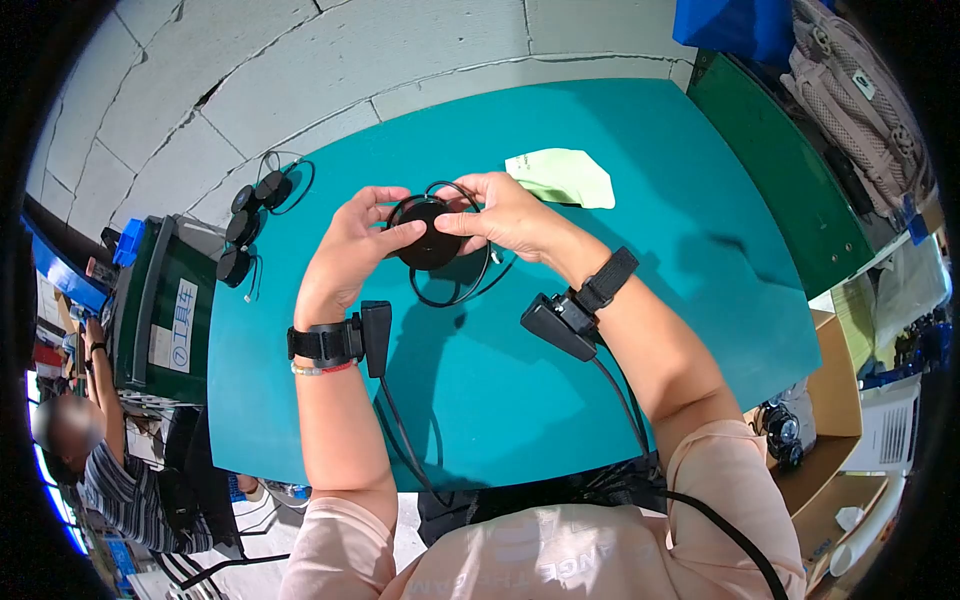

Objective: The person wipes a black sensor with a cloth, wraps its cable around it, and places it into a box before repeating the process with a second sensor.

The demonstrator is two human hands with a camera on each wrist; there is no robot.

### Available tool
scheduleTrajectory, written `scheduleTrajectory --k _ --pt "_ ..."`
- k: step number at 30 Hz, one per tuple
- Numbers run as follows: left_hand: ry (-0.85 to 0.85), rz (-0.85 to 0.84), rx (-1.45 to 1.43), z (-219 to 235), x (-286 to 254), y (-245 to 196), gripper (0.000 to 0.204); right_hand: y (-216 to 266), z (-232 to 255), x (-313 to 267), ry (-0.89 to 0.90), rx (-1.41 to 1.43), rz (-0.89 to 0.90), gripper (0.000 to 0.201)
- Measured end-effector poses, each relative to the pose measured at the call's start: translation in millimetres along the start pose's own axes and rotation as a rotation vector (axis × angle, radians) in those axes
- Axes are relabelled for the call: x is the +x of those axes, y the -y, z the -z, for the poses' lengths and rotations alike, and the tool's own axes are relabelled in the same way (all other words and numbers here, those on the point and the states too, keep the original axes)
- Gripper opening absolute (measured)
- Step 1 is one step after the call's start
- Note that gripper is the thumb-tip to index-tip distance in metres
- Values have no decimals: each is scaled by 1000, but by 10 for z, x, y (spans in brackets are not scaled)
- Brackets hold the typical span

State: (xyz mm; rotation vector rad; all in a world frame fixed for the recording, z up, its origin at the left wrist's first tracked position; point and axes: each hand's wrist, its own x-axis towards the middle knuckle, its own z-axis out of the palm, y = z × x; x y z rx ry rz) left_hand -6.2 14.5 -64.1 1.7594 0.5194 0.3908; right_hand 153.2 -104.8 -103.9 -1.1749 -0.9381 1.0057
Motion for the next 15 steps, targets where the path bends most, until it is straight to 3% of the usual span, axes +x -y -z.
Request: scheduleTrajectory --k 2,5,7,9,15 --pt "-27 24 39 -12 -18 -16 48 25 10 1 -20 -31 10 46" --pt "-30 -1 -95 -30 0 -33 45 144 -57 -24 -58 -94 -1 50" --pt "-115 6 -239 -45 30 -24 46 163 -84 -13 -150 -155 87 50" --pt "-142 8 -263 -59 39 -23 47 185 -103 -27 -131 -130 146 48" --pt "-138 80 -470 -112 116 81 45 226 -39 -34 -86 -87 75 42"
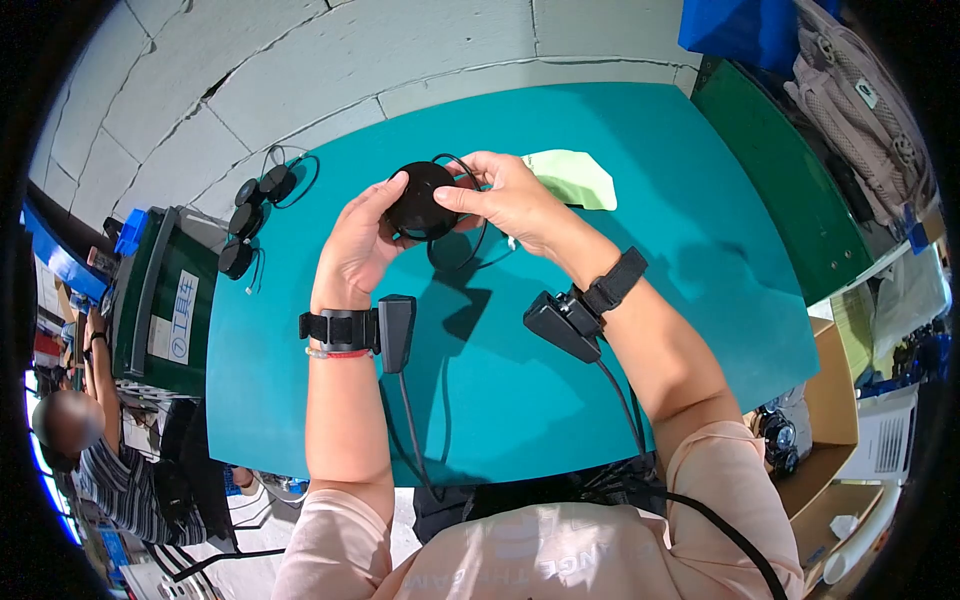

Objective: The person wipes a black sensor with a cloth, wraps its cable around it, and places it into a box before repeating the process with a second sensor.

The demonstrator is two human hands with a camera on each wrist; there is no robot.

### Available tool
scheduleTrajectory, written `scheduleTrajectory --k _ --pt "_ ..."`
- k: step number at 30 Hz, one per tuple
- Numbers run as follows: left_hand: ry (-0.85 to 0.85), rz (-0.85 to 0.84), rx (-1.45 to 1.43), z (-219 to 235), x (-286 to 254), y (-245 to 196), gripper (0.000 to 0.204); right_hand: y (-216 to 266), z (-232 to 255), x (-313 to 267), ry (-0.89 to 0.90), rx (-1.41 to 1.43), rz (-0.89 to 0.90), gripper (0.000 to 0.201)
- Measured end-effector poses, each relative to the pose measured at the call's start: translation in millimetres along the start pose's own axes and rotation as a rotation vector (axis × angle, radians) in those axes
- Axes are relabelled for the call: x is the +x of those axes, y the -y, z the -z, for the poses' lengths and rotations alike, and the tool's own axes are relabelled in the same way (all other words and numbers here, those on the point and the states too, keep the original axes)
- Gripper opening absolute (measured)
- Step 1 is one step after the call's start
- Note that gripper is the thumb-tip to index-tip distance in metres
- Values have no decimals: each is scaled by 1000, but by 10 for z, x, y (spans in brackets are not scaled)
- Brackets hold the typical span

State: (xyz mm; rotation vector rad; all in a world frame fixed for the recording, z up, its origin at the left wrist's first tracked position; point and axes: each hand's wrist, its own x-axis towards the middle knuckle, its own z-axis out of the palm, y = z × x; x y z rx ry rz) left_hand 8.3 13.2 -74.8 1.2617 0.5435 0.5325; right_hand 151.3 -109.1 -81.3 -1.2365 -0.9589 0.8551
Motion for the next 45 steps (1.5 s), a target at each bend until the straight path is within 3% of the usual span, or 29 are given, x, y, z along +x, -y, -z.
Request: scheduleTrajectory --k 9,11,14,16,19,21,22,24,25,28,29,30,32,34,36,37,39,41,42,45 --pt "119 120 -289 114 78 208 34 -42 59 -16 -28 77 -144 38" --pt "-25 205 -549 173 4 250 27 -31 146 -33 -22 8 -102 31" --pt "-104 252 -741 325 -159 301 34 -9 298 -90 -6 -143 -118 25" --pt "-92 221 -843 547 -224 377 35 102 359 -201 -15 -203 -144 23" --pt "-41 302 -1339 863 -295 442 35 115 587 -350 -33 -243 -159 26" --pt "-71 289 -1446 933 -304 444 33 130 694 -476 -86 92 -113 29" --pt "-90 273 -1551 927 -303 413 32 94 731 -495 -85 91 -116 29" --pt "-109 302 -1572 903 -318 383 21 -26 778 -515 -177 492 -7 33" --pt "-103 264 -1543 878 -315 392 22 -76 773 -514 -183 490 -8 33" --pt "-45 202 -1475 736 -367 393 29 -232 710 -502 -192 909 57 50" --pt "5 171 -1435 677 -392 393 38 -284 737 -465 -82 1043 61 61" --pt "2 178 -1440 616 -407 388 38 -317 722 -460 -89 1041 55 61" --pt "25 179 -1420 534 -398 387 44 -373 672 -418 -26 936 104 70" --pt "23 211 -1398 532 -359 413 33 -401 629 -407 11 857 98 63" --pt "82 254 -1453 562 -329 440 46 -406 543 -423 -145 500 79 49" --pt "163 240 -1448 564 -328 445 46 -404 530 -436 -139 498 72 49" --pt "155 187 -1336 470 -418 389 49 -409 502 -455 -178 155 32 36" --pt "221 158 -1130 494 -418 409 67 -382 449 -462 -219 36 -2 32" --pt "221 161 -1129 499 -421 413 67 -378 425 -464 -264 -85 -34 28" --pt "199 259 -1028 481 -408 426 78 -383 383 -467 -268 -98 23 26"
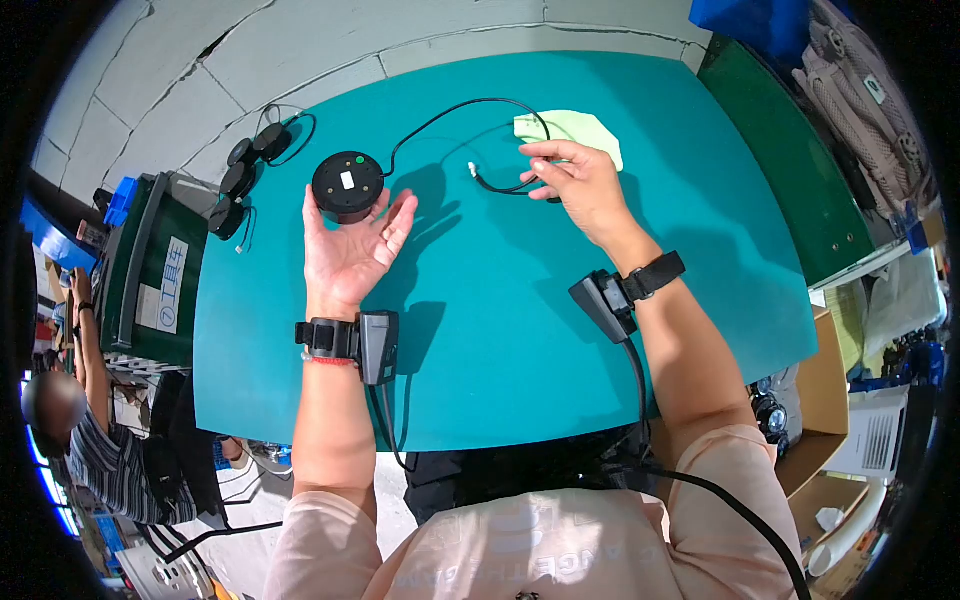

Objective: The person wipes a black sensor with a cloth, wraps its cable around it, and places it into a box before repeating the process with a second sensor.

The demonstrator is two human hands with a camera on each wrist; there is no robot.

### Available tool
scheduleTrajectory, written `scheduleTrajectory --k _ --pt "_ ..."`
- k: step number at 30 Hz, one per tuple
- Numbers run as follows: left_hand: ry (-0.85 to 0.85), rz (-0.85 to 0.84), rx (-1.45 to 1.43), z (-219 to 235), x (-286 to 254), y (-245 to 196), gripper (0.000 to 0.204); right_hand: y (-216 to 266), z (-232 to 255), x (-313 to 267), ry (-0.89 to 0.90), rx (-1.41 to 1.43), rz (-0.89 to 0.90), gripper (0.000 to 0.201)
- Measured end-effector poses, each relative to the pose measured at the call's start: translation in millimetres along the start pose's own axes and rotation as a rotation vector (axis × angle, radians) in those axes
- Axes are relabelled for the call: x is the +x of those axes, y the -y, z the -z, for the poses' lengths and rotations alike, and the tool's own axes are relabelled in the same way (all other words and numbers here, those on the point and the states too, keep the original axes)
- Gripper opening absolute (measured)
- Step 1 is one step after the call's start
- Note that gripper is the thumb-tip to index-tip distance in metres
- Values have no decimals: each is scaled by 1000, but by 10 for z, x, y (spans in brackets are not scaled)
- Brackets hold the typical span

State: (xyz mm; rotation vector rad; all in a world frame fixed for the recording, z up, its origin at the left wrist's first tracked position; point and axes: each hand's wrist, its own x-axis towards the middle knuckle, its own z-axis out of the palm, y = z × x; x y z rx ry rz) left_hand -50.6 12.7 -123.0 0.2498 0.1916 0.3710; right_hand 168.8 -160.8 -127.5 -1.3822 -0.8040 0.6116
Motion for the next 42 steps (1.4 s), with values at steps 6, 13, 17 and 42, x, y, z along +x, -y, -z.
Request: scheduleTrajectory --k 6,13,17,42 --pt "-178 -119 98 -49 0 22 71 -74 190 88 51 648 -94 28" --pt "-152 -143 222 -105 -13 88 54 -67 218 86 41 846 -138 38" --pt "-131 -127 277 -150 -33 122 50 -50 143 62 73 464 -53 40" --pt "-198 -125 197 -221 -63 164 49 180 -302 -165 68 357 -68 16"
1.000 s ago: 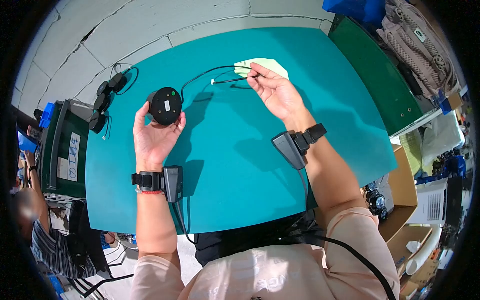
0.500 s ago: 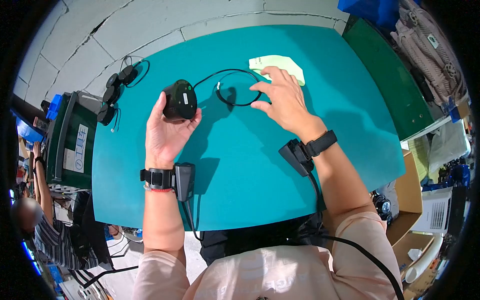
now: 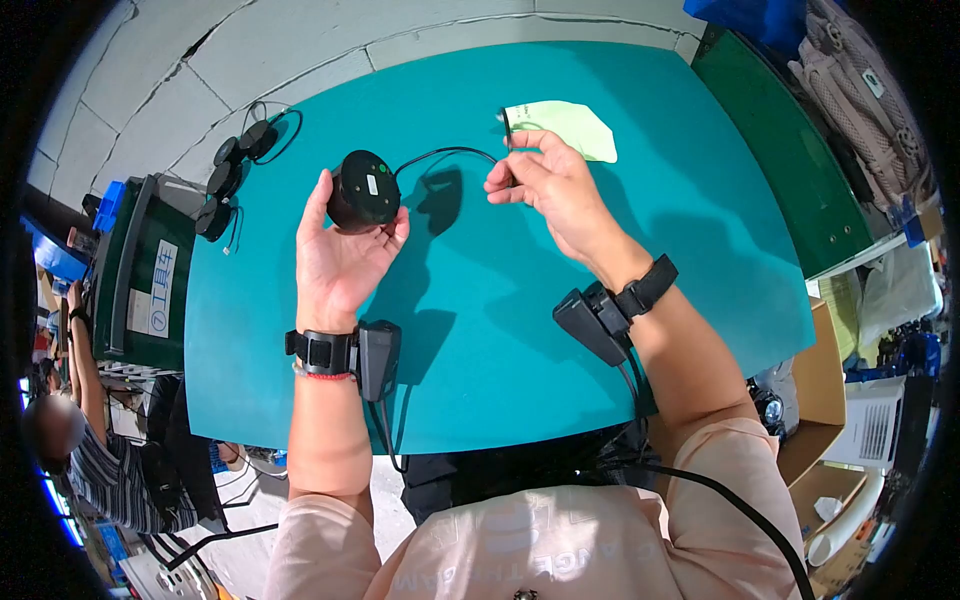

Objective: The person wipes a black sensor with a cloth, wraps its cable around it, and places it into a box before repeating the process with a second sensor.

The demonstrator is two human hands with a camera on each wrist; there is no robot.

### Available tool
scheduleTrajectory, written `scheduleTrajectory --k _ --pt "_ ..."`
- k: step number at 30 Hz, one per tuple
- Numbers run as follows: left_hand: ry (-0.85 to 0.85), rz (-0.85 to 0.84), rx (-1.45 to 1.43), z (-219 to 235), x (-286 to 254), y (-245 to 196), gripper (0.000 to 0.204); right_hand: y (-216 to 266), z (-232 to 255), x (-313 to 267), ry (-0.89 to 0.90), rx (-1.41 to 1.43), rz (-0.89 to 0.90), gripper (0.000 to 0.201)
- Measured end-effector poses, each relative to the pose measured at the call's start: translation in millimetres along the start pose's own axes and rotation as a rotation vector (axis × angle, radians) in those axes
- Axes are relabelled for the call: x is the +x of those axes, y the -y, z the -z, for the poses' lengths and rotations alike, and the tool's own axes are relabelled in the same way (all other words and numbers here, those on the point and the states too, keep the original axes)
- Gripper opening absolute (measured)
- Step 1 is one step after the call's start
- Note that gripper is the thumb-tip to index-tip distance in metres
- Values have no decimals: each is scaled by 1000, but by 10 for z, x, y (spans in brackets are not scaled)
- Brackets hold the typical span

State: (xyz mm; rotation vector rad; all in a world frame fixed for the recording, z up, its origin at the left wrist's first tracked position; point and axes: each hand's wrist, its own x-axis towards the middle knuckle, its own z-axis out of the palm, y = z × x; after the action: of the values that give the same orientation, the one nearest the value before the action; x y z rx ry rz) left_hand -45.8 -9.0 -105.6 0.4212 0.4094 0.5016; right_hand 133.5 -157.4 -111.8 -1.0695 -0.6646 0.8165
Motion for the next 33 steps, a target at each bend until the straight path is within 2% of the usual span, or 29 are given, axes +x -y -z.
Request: scheduleTrajectory --k 3,5,7,11,12,13,14,16,17,19,20,22,23,26,29,30,32,33 --pt "36 -16 -4 -29 -18 -30 47 -94 -139 -67 -16 -81 22 20" --pt "-10 -123 -52 -114 -54 -88 42 -179 -206 -108 211 -250 -132 31" --pt "-26 -173 -91 -171 -28 -149 43 -197 -295 -162 276 -295 -171 31" --pt "-73 -333 -196 -343 111 -209 49 -171 -437 -253 318 12 -211 38" --pt "-156 -385 -216 -408 137 -215 49 -173 -470 -281 329 129 -230 42" --pt "-239 -435 -236 -464 156 -210 50 -206 -480 -303 361 110 -228 49" --pt "-231 -438 -231 -473 193 -195 50 -223 -503 -331 376 74 -229 49" --pt "-269 -683 -79 -487 262 -141 50 -279 -563 -375 385 75 -247 48" --pt "-266 -684 -75 -485 287 -108 50 -268 -583 -390 385 78 -243 48" --pt "-400 -759 65 -531 272 -28 51 -241 -609 -421 304 117 -290 47" --pt "-401 -758 67 -515 273 -29 51 -266 -614 -425 281 117 -281 47" --pt "-330 -811 334 -432 310 -39 51 -279 -598 -422 273 130 -291 47" --pt "-331 -810 338 -407 356 5 51 -284 -595 -423 266 140 -299 46" --pt "-364 -1156 887 -400 431 140 52 -273 -597 -435 235 129 -361 47" --pt "-259 -1314 1141 -293 513 153 69 -297 -614 -448 211 138 -359 47" --pt "-259 -1314 1141 -294 502 135 69 -300 -623 -451 211 138 -359 47" --pt "-303 -1453 1349 -296 481 95 71 -305 -635 -454 192 160 -354 47" --pt "-304 -1453 1347 -301 471 80 71 -305 -632 -453 191 158 -354 47"
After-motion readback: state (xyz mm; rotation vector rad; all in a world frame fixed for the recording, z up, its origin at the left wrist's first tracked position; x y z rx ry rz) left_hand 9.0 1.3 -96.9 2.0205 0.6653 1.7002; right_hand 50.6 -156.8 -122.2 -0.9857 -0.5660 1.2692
